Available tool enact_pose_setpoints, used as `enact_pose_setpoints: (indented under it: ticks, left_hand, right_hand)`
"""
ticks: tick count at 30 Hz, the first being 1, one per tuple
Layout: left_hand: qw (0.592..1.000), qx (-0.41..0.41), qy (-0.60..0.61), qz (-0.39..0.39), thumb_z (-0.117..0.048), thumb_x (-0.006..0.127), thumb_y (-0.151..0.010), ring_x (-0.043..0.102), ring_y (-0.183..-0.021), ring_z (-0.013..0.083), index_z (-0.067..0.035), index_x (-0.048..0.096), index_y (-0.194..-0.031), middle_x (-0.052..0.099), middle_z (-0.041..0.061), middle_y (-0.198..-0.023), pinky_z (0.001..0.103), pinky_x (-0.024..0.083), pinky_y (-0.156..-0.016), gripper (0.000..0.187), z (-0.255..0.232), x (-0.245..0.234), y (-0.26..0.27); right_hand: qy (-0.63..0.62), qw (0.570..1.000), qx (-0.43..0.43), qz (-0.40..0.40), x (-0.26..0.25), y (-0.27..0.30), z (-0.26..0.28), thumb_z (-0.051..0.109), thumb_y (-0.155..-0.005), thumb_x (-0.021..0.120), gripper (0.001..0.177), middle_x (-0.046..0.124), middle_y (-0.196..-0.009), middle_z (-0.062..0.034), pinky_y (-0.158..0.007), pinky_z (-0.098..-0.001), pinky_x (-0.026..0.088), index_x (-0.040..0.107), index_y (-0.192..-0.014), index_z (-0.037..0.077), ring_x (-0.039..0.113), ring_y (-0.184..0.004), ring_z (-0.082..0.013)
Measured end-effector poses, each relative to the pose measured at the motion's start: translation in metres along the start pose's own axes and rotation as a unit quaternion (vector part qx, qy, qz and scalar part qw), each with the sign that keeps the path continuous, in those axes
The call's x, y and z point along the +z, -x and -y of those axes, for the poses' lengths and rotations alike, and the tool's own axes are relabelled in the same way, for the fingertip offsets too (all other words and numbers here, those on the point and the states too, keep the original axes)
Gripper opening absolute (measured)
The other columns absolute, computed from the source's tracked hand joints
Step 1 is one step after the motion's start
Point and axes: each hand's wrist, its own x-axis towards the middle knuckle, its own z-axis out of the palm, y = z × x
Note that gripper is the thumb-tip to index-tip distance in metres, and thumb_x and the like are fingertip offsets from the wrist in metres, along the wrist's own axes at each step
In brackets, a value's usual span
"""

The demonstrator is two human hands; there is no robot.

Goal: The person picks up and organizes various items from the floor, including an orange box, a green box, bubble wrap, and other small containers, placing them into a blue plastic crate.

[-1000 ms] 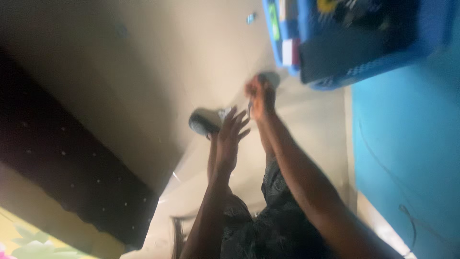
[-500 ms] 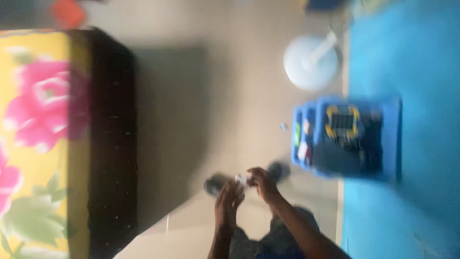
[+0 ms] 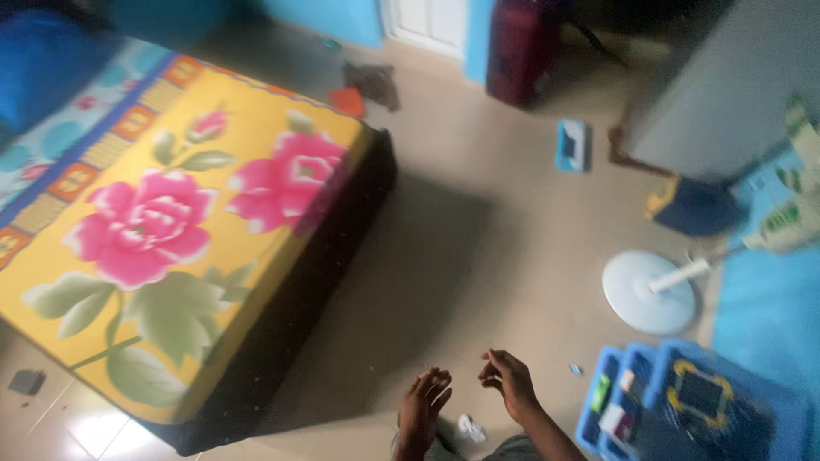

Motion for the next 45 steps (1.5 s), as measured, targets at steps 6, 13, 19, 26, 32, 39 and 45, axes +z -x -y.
enact_pose_setpoints:
  ticks: [6,13,19,26,32,39,45]
  left_hand:
    - [0.993,0.098,0.053,0.035,-0.021,0.064,-0.101,0.070,-0.104,0.0282,0.006,0.060,-0.121,0.069,0.019,-0.113,0.045,0.057,-0.097,0.034,-0.074,-0.039,-0.007]
    - [0.982,0.131,0.138,0.003,-0.005,0.062,-0.097,0.069,-0.098,0.0252,-0.001,0.060,-0.125,0.068,0.014,-0.108,0.040,0.059,-0.089,0.028,-0.115,-0.077,0.002]
    - [0.982,0.088,0.147,-0.081,-0.005,0.060,-0.099,0.063,-0.085,0.0183,-0.003,0.060,-0.130,0.068,0.010,-0.108,0.034,0.056,-0.074,0.031,-0.124,-0.088,-0.009]
    - [0.967,0.086,0.184,-0.155,-0.017,0.067,-0.101,0.051,-0.070,0.0119,-0.003,0.065,-0.125,0.063,0.008,-0.098,0.027,0.046,-0.060,0.028,-0.160,-0.080,-0.031]
    - [0.964,0.217,0.077,-0.130,-0.017,0.065,-0.097,0.046,-0.065,0.0092,-0.011,0.066,-0.118,0.051,0.001,-0.080,0.026,0.043,-0.057,0.022,-0.216,-0.023,-0.065]
    - [0.983,0.126,0.063,-0.121,-0.019,0.063,-0.101,0.046,-0.063,0.0089,-0.008,0.067,-0.113,0.053,0.000,-0.076,0.025,0.040,-0.056,0.017,-0.280,0.125,-0.116]
    - [0.991,0.126,0.041,0.002,-0.017,0.065,-0.101,0.045,-0.061,0.0082,-0.007,0.066,-0.112,0.052,0.000,-0.075,0.025,0.041,-0.056,0.015,-0.292,0.196,-0.183]
  right_hand:
    - [0.037,0.999,0.020,0.010,0.066,-0.005,0.013,0.028,-0.098,0.062,0.030,0.069,-0.079,-0.0138,-0.071,-0.0410,0.059,0.069,-0.110,0.001,0.070,-0.075,-0.0243]
    - [0.044,0.999,0.010,0.007,0.104,-0.041,0.021,0.027,-0.097,0.066,0.028,0.067,-0.085,-0.0130,-0.073,-0.0421,0.059,0.069,-0.110,0.003,0.069,-0.080,-0.0245]
    - [0.072,0.996,0.054,-0.006,0.125,-0.066,0.032,0.032,-0.098,0.065,0.032,0.067,-0.084,-0.0139,-0.072,-0.0428,0.058,0.069,-0.110,0.002,0.068,-0.079,-0.0258]
    - [0.036,0.997,0.048,0.053,0.160,-0.118,0.054,0.029,-0.095,0.069,0.033,0.070,-0.084,-0.0182,-0.071,-0.0435,0.057,0.069,-0.108,-0.001,0.069,-0.076,-0.0281]
    - [0.083,0.991,0.015,0.103,0.186,-0.207,0.122,0.035,-0.098,0.064,0.035,0.071,-0.082,-0.0165,-0.071,-0.0421,0.057,0.069,-0.108,0.003,0.070,-0.076,-0.0271]
    - [0.042,0.995,-0.025,0.090,0.161,-0.308,0.230,0.032,-0.099,0.063,0.030,0.071,-0.084,-0.0144,-0.073,-0.0423,0.057,0.070,-0.110,0.005,0.069,-0.079,-0.0252]
    - [-0.002,1.000,-0.006,0.009,0.117,-0.339,0.271,0.027,-0.101,0.064,0.025,0.068,-0.087,-0.0139,-0.076,-0.0427,0.057,0.068,-0.112,0.004,0.067,-0.082,-0.0253]
